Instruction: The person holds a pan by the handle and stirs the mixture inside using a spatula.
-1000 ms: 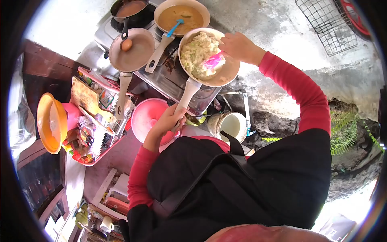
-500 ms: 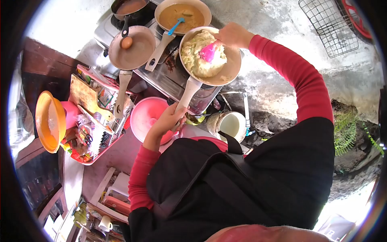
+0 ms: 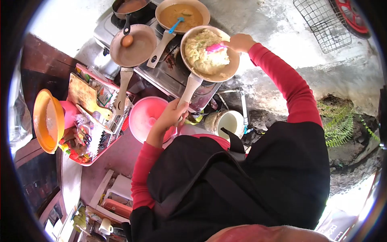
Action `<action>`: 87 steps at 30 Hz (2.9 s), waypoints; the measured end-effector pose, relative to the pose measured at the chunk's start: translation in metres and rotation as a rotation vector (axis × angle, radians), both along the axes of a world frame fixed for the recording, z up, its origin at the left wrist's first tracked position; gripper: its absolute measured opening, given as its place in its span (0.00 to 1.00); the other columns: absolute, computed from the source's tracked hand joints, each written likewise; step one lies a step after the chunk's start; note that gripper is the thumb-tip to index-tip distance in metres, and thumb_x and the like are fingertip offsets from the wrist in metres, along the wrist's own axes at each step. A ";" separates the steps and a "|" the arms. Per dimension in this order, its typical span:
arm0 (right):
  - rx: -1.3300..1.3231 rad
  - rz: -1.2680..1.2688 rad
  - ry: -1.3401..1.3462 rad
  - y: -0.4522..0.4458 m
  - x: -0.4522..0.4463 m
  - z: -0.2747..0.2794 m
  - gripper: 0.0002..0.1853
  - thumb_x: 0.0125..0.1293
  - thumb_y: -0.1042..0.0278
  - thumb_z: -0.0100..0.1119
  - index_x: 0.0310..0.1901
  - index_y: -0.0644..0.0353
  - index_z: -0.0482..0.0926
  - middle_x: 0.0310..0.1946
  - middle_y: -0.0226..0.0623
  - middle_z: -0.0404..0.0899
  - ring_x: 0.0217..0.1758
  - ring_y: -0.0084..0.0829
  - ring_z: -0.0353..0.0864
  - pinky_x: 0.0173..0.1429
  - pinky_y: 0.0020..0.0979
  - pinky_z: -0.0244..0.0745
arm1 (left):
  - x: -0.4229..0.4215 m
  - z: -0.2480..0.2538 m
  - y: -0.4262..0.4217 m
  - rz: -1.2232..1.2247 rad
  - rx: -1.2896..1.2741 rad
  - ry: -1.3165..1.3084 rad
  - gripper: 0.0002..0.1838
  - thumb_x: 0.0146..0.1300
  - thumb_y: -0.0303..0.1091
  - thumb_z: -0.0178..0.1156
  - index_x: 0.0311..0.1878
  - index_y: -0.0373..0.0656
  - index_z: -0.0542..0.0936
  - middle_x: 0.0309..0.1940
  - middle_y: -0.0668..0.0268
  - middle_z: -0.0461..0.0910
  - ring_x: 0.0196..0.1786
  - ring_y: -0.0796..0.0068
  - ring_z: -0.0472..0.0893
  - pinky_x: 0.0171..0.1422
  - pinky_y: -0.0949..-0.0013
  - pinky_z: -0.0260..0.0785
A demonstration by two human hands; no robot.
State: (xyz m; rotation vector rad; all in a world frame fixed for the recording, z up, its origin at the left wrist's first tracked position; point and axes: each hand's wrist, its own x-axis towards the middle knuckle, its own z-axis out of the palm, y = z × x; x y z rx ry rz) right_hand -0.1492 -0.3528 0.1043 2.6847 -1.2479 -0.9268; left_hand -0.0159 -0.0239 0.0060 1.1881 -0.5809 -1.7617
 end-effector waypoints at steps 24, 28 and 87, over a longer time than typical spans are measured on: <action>-0.417 -0.009 -0.317 0.066 -0.035 0.040 0.24 0.67 0.46 0.46 0.29 0.56 0.83 0.27 0.43 0.82 0.34 0.44 0.83 0.38 0.44 0.76 | 0.003 -0.020 0.001 -0.044 -0.142 0.045 0.16 0.71 0.41 0.49 0.51 0.38 0.70 0.21 0.70 0.70 0.13 0.81 0.69 0.17 0.75 0.60; -0.266 -0.204 -0.217 0.069 -0.051 0.065 0.24 0.62 0.42 0.51 0.27 0.55 0.84 0.27 0.41 0.83 0.33 0.44 0.83 0.39 0.43 0.76 | 0.001 -0.026 0.000 -0.026 -0.141 0.086 0.16 0.71 0.41 0.49 0.51 0.38 0.70 0.20 0.70 0.71 0.13 0.80 0.69 0.17 0.75 0.61; -0.493 0.016 -0.354 -0.008 -0.028 -0.042 0.14 0.62 0.56 0.51 0.29 0.55 0.81 0.22 0.41 0.80 0.30 0.44 0.81 0.33 0.44 0.74 | 0.002 -0.004 -0.002 -0.022 0.012 -0.072 0.14 0.68 0.39 0.51 0.46 0.37 0.70 0.19 0.70 0.70 0.12 0.80 0.69 0.16 0.74 0.62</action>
